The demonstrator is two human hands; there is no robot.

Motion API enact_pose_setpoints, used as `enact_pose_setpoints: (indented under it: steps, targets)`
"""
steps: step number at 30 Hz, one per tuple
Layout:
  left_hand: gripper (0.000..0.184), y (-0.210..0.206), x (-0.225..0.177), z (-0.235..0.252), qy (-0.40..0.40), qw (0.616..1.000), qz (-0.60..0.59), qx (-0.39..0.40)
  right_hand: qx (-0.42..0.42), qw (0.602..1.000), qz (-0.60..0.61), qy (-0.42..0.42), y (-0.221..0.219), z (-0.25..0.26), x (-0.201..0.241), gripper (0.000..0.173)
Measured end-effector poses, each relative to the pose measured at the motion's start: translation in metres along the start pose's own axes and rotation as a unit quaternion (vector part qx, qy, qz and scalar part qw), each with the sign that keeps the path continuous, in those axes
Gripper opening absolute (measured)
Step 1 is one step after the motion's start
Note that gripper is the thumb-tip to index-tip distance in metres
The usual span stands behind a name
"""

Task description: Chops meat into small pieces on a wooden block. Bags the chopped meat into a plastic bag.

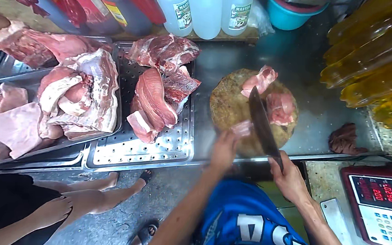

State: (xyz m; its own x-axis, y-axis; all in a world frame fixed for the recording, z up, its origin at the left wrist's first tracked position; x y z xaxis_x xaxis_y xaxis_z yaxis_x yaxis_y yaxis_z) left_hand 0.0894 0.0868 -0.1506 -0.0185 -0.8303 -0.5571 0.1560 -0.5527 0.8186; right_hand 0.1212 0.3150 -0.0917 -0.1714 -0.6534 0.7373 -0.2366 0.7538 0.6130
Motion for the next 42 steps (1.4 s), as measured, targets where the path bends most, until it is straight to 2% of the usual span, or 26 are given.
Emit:
enact_pose_setpoints:
  steps: [3, 5, 8, 12, 14, 16, 18, 21, 23, 25, 27, 28, 29, 32, 35, 38, 40, 42]
  targets:
    - [0.017, -0.007, -0.008, 0.002, 0.011, 1.0, -0.011, -0.008, 0.018, 0.999, -0.027, -0.016, -0.003, 0.003, -0.002, 0.035]
    - [0.02, -0.008, -0.007, 0.004, 0.024, 0.999, -0.031, -0.02, 0.024, 0.998, -0.05, 0.005, -0.001, 0.007, -0.007, 0.037]
    - [0.043, -0.004, -0.001, 0.008, 0.059, 0.995, -0.079, -0.015, 0.025, 0.994, -0.087, 0.055, 0.005, 0.011, -0.01, 0.037]
    - [0.026, -0.001, -0.001, 0.019, 0.054, 0.996, -0.061, 0.048, 0.045, 0.994, -0.08, 0.061, 0.006, 0.016, -0.01, 0.037]
    - [0.025, 0.001, -0.003, 0.022, 0.05, 0.996, -0.048, 0.063, 0.047, 0.995, -0.06, 0.057, 0.006, 0.017, -0.007, 0.038]
    - [0.028, 0.006, -0.004, 0.023, 0.058, 0.993, -0.044, 0.088, 0.016, 0.997, -0.019, 0.077, 0.008, 0.015, 0.005, 0.042]
    - [0.034, 0.009, -0.003, 0.021, 0.065, 0.993, -0.051, 0.087, -0.054, 0.986, 0.041, 0.153, 0.015, 0.006, 0.03, 0.042]
    - [0.035, 0.006, 0.002, 0.015, 0.049, 0.997, -0.036, 0.053, -0.167, 0.933, 0.097, 0.305, 0.033, -0.012, 0.081, 0.042]
    - [0.031, 0.0, 0.004, 0.013, 0.031, 0.998, -0.029, 0.038, -0.203, 0.914, 0.094, 0.34, 0.034, -0.019, 0.095, 0.041]
    - [0.027, -0.005, 0.005, 0.014, 0.014, 1.0, -0.022, 0.014, -0.169, 0.938, 0.025, 0.303, 0.014, -0.015, 0.075, 0.04]
    - [0.025, -0.006, 0.005, 0.016, 0.011, 1.0, -0.009, 0.012, -0.046, 0.982, -0.087, 0.162, -0.016, -0.001, 0.04, 0.042]
    - [0.024, -0.006, 0.004, 0.015, 0.01, 1.0, -0.001, 0.014, 0.008, 0.989, -0.119, 0.091, -0.027, 0.004, 0.026, 0.044]
    - [0.024, -0.006, 0.004, 0.016, 0.007, 1.0, 0.008, 0.019, 0.025, 0.989, -0.131, 0.061, -0.031, 0.008, 0.019, 0.045]
    - [0.025, -0.002, 0.003, 0.017, 0.008, 0.999, 0.015, 0.037, -0.016, 0.99, -0.102, 0.091, -0.015, 0.011, 0.026, 0.044]
    - [0.029, 0.0, 0.006, 0.012, 0.018, 0.999, -0.038, 0.01, -0.093, 0.978, -0.038, 0.182, 0.017, 0.015, 0.056, 0.04]
    - [0.034, 0.003, 0.009, 0.002, 0.046, 0.995, -0.085, -0.036, -0.145, 0.948, 0.037, 0.282, 0.04, 0.006, 0.092, 0.037]
    - [0.034, 0.003, 0.012, -0.003, 0.052, 0.992, -0.098, -0.052, -0.16, 0.934, 0.049, 0.315, 0.035, -0.002, 0.103, 0.037]
    - [0.034, 0.003, 0.009, -0.003, 0.052, 0.993, -0.096, -0.043, -0.124, 0.949, 0.01, 0.288, 0.011, -0.002, 0.088, 0.037]
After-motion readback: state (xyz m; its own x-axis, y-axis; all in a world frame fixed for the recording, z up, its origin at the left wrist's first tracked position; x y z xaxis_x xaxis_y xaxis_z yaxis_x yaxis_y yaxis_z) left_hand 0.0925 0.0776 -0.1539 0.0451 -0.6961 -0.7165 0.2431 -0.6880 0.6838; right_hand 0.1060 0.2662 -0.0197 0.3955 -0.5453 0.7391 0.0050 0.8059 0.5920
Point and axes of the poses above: each hand's wrist, its own z-axis towards the middle knuckle, its own y-axis out of the back of the hand, x = y × z, the point moved 2 cm from there along z, towards the middle knuckle, and after that the axes turned 14 degrees about z, right-handed, at the moved point
